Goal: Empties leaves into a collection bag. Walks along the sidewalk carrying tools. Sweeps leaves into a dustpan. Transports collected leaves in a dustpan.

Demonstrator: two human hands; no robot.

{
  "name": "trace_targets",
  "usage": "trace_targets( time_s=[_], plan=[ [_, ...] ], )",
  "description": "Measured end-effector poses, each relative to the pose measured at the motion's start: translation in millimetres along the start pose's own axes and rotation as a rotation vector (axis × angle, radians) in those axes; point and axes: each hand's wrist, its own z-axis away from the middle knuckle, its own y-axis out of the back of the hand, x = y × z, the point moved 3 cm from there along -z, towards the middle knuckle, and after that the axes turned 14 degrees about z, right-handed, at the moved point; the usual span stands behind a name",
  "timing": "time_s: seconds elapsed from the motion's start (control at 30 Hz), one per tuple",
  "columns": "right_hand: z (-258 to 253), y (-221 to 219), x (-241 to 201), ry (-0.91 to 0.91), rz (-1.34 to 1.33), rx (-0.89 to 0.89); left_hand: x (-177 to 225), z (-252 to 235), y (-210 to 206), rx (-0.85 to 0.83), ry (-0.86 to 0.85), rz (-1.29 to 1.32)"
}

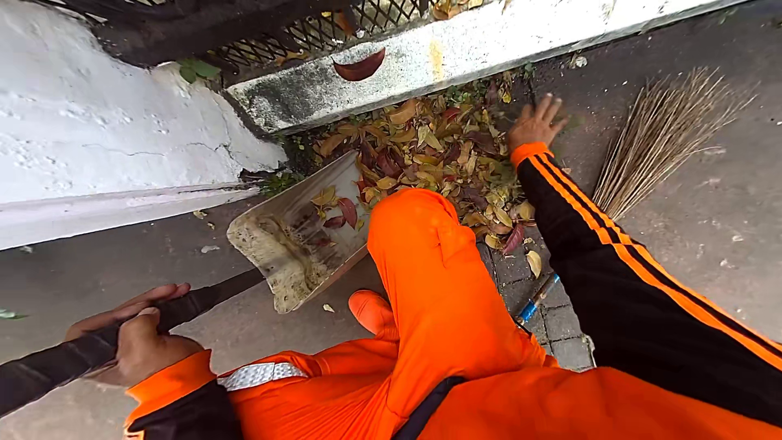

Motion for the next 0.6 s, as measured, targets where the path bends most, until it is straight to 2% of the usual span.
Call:
trace_targets(
  time_s=[0.1,0.17,0.23,0.3,0.4,0.5,0.6],
  plan=[
    [-1,-3,25,-0.199,0.126,-0.191,2,4,1,-0.004,-0.006,0.025],
    [13,-3,33,-0.136,0.136,-0.329,1,7,5,-0.008,0.003,0.013],
    [27,-3,31,0.005,0.135,-0.401,6,11,5,0.021,0.046,-0.024],
    [62,19,0,0.212,0.138,-0.426,9,16,6,0.027,0.071,-0.040],
    [120,36,-49,0.413,0.144,-0.417,23,35,6,-0.008,0.063,-0.033],
    [127,36,-104,0.582,0.172,-0.318,35,55,12,0.036,0.097,-0.039],
    [133,73,-173,0.781,0.091,-0.212,48,80,24,0.127,0.252,-0.135]
  ],
)
